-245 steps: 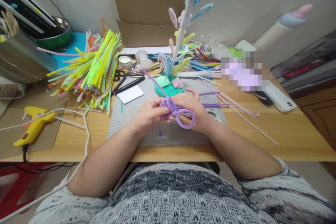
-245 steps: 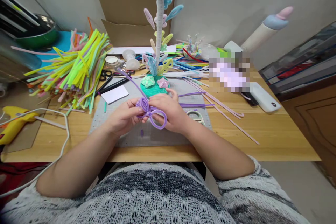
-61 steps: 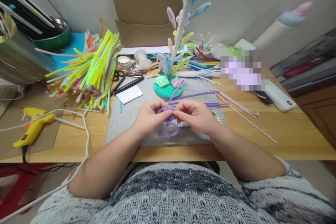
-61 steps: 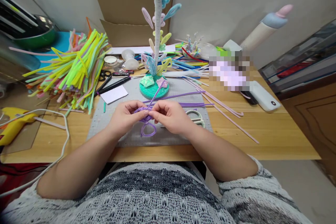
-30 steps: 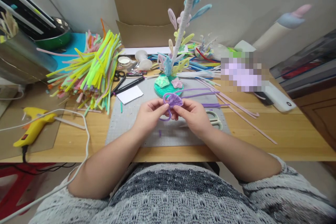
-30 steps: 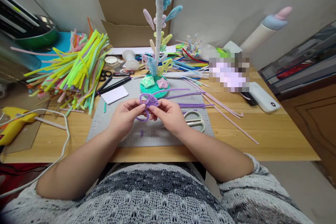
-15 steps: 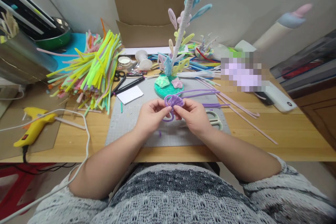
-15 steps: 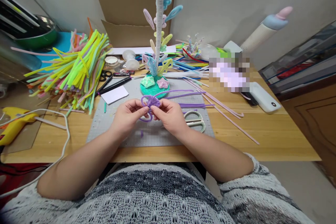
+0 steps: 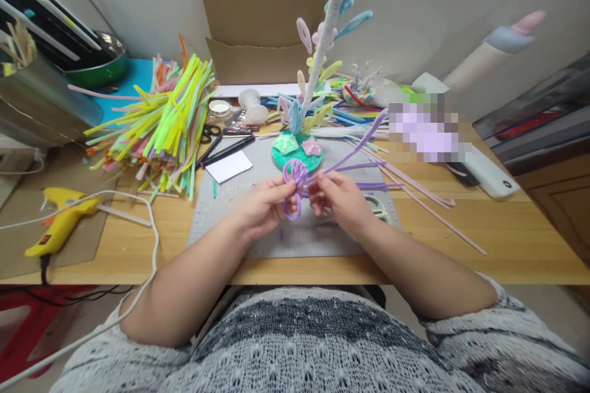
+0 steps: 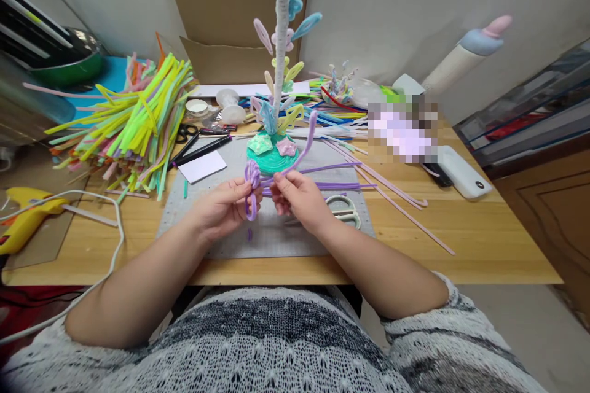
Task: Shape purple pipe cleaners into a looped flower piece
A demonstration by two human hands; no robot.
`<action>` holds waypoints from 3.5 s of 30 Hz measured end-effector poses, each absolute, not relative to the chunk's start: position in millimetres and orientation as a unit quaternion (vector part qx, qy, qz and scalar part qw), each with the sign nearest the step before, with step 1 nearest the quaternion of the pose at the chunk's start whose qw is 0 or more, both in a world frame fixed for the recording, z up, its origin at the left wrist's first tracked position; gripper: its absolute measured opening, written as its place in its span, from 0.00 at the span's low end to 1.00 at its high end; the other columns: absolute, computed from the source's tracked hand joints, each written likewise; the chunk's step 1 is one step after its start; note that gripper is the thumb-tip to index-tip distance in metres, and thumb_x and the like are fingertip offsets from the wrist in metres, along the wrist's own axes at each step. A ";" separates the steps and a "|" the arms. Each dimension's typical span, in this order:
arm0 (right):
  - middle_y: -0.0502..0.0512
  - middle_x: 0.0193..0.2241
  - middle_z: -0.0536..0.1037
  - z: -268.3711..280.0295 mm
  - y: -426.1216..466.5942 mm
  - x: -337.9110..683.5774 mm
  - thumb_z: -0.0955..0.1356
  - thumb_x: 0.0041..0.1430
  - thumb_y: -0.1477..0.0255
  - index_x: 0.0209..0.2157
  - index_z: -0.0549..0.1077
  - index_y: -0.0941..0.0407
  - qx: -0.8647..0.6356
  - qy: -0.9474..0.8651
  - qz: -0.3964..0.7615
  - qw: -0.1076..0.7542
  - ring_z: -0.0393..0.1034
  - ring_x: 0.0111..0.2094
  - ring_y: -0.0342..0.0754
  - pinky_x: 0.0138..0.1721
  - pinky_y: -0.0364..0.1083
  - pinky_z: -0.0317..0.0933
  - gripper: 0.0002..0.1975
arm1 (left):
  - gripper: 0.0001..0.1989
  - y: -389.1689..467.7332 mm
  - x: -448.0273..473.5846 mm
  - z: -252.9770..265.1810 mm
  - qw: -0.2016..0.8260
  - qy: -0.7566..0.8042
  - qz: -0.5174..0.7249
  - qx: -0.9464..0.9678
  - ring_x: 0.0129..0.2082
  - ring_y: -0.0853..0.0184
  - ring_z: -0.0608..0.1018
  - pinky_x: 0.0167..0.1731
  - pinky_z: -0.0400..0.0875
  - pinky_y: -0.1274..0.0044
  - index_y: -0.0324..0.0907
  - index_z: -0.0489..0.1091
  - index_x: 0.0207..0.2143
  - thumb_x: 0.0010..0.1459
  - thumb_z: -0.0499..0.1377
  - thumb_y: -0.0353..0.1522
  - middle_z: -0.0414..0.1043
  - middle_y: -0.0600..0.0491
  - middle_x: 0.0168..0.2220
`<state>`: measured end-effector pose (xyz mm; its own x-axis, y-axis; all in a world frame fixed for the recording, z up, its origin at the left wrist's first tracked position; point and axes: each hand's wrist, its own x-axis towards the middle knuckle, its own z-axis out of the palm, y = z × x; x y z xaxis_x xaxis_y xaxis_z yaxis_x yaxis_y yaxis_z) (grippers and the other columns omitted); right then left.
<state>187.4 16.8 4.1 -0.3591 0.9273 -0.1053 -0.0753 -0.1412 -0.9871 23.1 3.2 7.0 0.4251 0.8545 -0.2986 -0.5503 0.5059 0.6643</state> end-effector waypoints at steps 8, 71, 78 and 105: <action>0.47 0.19 0.73 -3.4 17.0 180.7 0.72 0.47 0.66 0.30 0.71 0.57 -0.332 -0.459 0.693 0.445 0.65 0.21 0.38 0.21 0.39 0.57 0.11 | 0.09 3.4 23.7 -0.8 0.829 0.296 0.416 0.227 0.21 0.77 0.68 0.21 0.66 0.85 0.37 0.73 0.29 0.47 0.65 0.34 0.67 0.54 0.22; 0.49 0.27 0.70 6.5 12.9 186.2 0.70 0.50 0.69 0.28 0.68 0.56 -0.331 -0.551 0.615 0.457 0.63 0.26 0.40 0.28 0.41 0.60 0.08 | 0.11 -1.2 27.5 1.7 0.575 0.427 0.515 0.471 0.23 0.74 0.69 0.26 0.64 0.80 0.38 0.69 0.28 0.46 0.65 0.36 0.69 0.56 0.24; 0.48 0.25 0.71 10.7 10.1 184.7 0.71 0.49 0.69 0.28 0.69 0.57 -0.358 -0.564 0.591 0.452 0.65 0.27 0.40 0.32 0.42 0.63 0.08 | 0.11 -3.5 29.5 5.5 0.575 0.440 0.508 0.466 0.22 0.74 0.70 0.24 0.66 0.80 0.38 0.69 0.27 0.45 0.65 0.35 0.70 0.56 0.24; 0.48 0.22 0.72 9.0 18.4 190.4 0.71 0.44 0.71 0.28 0.71 0.59 -0.376 -0.518 0.700 0.316 0.64 0.21 0.38 0.23 0.39 0.60 0.08 | 0.08 -4.8 27.0 8.6 0.637 0.337 0.423 0.549 0.26 0.76 0.69 0.27 0.64 0.81 0.40 0.64 0.31 0.48 0.61 0.28 0.65 0.57 0.29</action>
